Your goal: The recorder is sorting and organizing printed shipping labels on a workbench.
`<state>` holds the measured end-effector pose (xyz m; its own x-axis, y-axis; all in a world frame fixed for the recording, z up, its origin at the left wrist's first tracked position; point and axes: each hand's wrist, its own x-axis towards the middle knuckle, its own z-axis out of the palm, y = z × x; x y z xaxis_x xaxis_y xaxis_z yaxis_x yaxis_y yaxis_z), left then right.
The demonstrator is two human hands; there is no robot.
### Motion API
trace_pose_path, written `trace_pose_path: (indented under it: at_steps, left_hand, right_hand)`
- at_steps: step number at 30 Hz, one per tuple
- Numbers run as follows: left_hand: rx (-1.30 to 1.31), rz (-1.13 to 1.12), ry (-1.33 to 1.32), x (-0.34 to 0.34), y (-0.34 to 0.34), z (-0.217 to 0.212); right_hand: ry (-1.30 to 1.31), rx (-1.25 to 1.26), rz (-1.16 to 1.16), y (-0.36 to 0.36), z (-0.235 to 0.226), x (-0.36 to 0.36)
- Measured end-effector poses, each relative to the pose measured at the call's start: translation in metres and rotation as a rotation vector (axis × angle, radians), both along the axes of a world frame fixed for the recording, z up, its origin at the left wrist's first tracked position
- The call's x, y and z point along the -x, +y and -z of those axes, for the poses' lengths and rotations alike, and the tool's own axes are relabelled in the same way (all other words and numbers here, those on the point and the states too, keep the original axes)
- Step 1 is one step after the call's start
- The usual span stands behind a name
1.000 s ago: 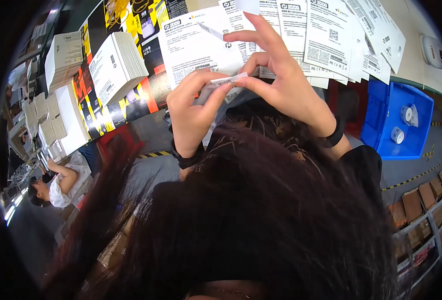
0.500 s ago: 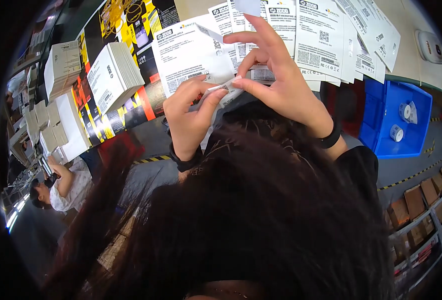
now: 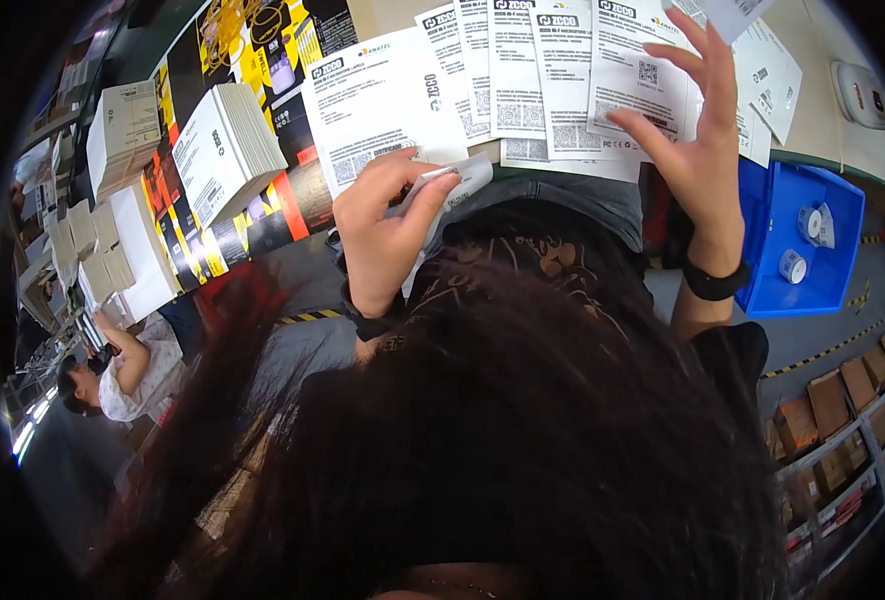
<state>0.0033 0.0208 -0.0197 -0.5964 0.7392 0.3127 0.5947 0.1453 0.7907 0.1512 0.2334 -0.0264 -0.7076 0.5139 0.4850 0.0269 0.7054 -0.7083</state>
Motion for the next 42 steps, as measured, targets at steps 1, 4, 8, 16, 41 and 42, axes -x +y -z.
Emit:
trace_pose_path:
  at_steps: [1,4,8,16,41,42]
  left_hand:
    - [0.006,-0.001,-0.015,0.000,0.000,0.000]
    - [0.007,0.026,-0.057,0.000,0.003,-0.001]
    - [0.006,0.023,-0.020,0.001,0.000,0.003]
    - [0.017,0.067,-0.021,0.002,0.000,0.005]
    - [0.025,0.154,0.006,-0.003,0.005,0.005]
    - [0.015,0.204,0.062,-0.003,0.007,0.005]
  right_hand:
    - [-0.103,-0.124,0.039,0.002,-0.001,-0.006]
    - [-0.247,-0.226,0.125,0.008,-0.001,-0.029]
    - [-0.185,-0.068,0.152,0.013,0.024,-0.039]
    - [0.058,0.043,0.153,0.015,0.011,-0.033]
    - [-0.496,-0.264,0.038,0.001,0.040,-0.003]
    - [-0.511,-0.302,0.021,0.000,0.041,-0.002]
